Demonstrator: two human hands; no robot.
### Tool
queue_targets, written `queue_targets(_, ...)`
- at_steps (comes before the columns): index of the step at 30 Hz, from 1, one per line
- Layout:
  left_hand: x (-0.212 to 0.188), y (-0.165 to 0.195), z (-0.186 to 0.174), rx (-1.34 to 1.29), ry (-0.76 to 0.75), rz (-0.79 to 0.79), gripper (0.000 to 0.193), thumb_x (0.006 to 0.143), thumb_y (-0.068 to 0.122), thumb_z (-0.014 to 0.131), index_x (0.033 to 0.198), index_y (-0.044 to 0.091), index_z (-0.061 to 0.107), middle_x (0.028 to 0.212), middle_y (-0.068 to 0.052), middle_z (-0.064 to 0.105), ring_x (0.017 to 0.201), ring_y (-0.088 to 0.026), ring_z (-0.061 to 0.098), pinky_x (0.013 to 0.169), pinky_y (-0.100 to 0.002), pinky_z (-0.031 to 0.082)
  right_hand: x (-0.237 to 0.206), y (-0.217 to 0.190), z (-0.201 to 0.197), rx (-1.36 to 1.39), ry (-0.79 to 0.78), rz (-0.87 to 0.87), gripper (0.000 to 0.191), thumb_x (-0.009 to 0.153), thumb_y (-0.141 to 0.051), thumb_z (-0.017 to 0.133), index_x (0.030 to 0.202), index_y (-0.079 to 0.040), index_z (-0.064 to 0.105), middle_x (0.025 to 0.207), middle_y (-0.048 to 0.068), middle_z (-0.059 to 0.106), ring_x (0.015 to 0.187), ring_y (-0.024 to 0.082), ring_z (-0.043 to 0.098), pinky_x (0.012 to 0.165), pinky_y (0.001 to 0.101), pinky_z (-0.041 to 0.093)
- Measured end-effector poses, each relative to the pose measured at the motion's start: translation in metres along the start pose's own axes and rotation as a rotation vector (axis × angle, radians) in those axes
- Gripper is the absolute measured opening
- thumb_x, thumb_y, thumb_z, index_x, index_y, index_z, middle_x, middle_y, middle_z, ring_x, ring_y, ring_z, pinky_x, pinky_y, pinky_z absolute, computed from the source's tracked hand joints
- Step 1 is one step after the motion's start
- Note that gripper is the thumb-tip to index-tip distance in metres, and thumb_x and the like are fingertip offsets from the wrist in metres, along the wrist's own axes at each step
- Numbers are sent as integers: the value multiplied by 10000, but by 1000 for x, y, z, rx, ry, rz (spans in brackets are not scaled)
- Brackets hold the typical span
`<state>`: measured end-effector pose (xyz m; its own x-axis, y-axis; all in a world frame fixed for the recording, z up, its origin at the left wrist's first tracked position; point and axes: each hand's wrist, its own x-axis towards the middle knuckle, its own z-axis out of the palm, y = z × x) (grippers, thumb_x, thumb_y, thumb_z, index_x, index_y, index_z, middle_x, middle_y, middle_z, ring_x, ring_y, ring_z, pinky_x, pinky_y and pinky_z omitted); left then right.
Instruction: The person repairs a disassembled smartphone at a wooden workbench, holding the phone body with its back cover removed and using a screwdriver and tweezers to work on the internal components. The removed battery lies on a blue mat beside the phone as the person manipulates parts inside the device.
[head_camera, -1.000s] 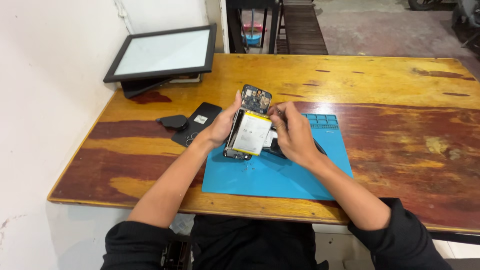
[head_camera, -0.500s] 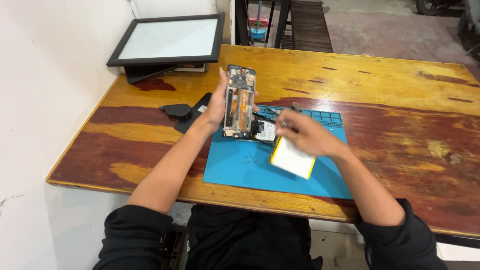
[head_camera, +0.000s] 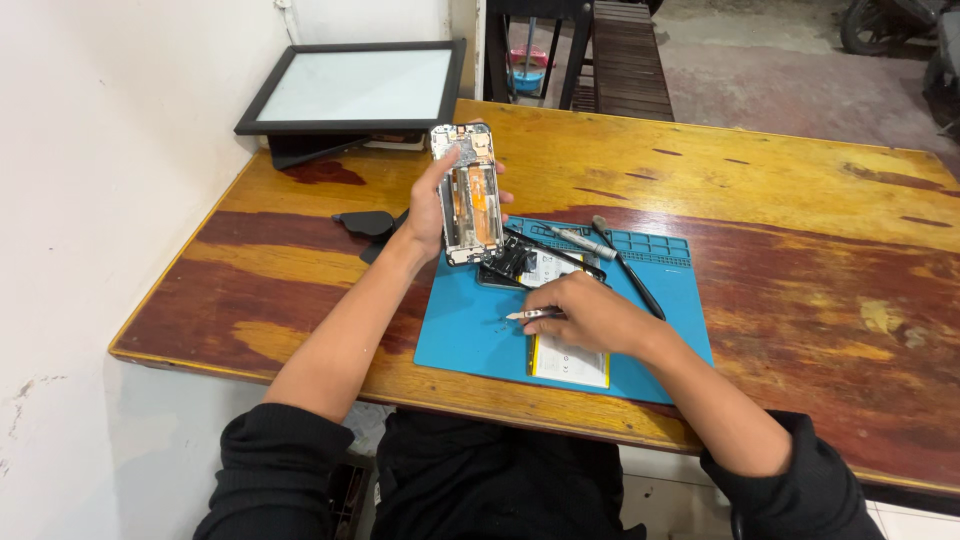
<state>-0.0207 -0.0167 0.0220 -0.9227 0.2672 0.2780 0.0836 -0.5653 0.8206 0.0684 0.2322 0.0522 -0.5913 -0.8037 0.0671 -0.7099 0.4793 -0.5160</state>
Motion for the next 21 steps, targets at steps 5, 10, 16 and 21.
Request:
queue_targets(5, -4, 6, 3, 52, -2, 65, 464, 893, 233, 670, 1284, 14, 554, 1208, -110, 616, 1040, -316, 692, 823, -507, 643, 3, 0, -1, -26, 51, -86, 159, 787, -114, 789, 929, -43, 798, 858, 124, 745, 798, 322, 707, 699, 403, 549)
queue_targets(10, -8, 10, 9, 18, -38, 59, 479, 898, 252, 673, 1298, 14, 559, 1193, -119, 615, 1046, -316, 693, 827, -505, 650, 4, 2, -7, 8, 98, 29, 159, 843, -169, 793, 927, -35, 779, 878, 116, 740, 800, 286, 716, 707, 379, 556)
queue_targets(16, -10, 5, 12, 76, -75, 66, 513, 839, 151, 645, 1317, -2, 539, 1235, -129, 602, 1061, -330, 681, 848, -530, 636, 4, 4, -12, -121, 620, -272, 96, 888, -110, 754, 938, -30, 772, 858, 142, 664, 833, 291, 617, 734, 390, 504)
queue_targets(21, -9, 2, 8, 31, -175, -36, 601, 809, 163, 464, 1360, -60, 551, 1145, -297, 654, 966, -433, 699, 869, -518, 619, 1, 9, -14, -81, 897, -119, 69, 947, -69, 727, 934, -16, 769, 754, 101, 643, 720, 248, 552, 682, 373, 449)
